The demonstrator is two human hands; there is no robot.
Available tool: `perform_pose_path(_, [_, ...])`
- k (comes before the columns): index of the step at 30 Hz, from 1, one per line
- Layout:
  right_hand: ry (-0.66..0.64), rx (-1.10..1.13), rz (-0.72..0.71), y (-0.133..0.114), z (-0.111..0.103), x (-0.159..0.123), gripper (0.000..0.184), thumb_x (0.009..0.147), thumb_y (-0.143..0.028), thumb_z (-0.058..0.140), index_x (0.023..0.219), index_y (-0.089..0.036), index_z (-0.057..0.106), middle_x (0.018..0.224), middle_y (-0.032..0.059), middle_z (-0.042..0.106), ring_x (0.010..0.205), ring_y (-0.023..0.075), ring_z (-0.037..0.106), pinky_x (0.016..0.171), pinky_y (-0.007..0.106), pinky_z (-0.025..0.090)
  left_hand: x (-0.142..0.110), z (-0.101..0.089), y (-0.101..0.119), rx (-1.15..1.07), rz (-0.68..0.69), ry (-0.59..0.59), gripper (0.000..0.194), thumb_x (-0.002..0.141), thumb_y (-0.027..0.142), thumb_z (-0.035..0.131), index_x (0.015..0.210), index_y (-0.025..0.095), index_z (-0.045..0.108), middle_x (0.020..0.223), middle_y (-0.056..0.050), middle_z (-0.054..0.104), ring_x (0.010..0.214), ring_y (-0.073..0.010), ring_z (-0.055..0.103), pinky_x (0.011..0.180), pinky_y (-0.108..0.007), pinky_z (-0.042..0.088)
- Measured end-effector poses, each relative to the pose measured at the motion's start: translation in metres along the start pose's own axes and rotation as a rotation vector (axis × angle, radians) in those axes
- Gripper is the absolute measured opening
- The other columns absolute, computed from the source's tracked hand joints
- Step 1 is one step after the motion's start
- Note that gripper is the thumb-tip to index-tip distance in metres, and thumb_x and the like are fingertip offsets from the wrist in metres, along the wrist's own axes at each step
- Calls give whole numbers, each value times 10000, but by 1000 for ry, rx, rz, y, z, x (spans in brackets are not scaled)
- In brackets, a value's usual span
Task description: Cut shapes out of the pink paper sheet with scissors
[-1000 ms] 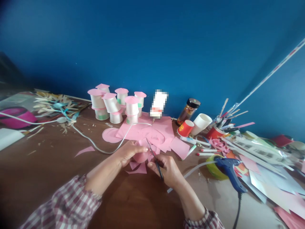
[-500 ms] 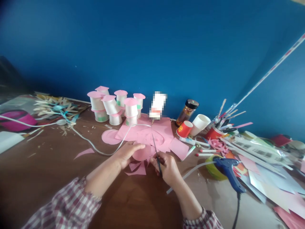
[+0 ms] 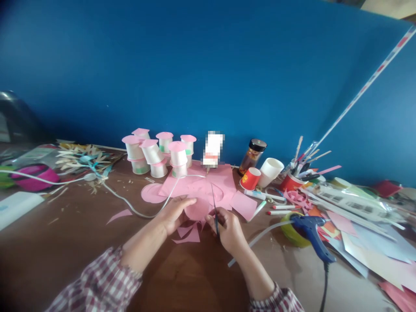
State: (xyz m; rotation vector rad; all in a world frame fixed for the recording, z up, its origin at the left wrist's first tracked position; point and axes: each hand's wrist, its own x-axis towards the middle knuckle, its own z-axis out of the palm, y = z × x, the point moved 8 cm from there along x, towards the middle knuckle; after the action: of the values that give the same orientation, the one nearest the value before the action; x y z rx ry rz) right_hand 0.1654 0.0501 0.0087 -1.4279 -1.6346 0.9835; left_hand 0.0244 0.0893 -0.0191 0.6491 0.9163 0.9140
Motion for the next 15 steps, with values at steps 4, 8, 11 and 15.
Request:
perform_pose_path(4, [10, -2, -9, -2, 1, 1, 239, 828, -389, 597, 788, -153, 610, 467, -35, 513, 433, 124, 496, 445, 221, 378, -1, -1, 4, -38, 60, 34, 187, 614, 255, 705, 742, 143, 628, 631, -36, 630, 566, -170, 597, 532, -299, 469])
perform_pose_path(8, [15, 22, -22, -2, 1, 1, 261, 818, -414, 603, 798, -154, 596, 459, -38, 501, 424, 125, 482, 443, 230, 376, -7, 1, 1, -32, 56, 56, 206, 623, 276, 706, 754, 139, 625, 625, -40, 635, 578, -182, 610, 537, -305, 471])
perform_pose_path(11, [22, 40, -38, -6, -1, 0, 295, 779, -444, 641, 825, -159, 579, 469, -46, 492, 426, 120, 461, 437, 231, 365, -15, 3, -2, -45, 56, 52, 269, 598, 293, 744, 782, 130, 636, 655, -57, 656, 585, -184, 617, 533, -294, 464])
perform_pose_path(15, [-61, 181, -68, -17, 7, -6, 331, 782, -485, 622, 807, -159, 569, 503, -35, 514, 462, 121, 489, 461, 237, 386, -28, -5, -2, -32, 115, 100, 318, 587, 321, 770, 797, 111, 653, 612, -51, 642, 516, -148, 579, 477, -251, 428])
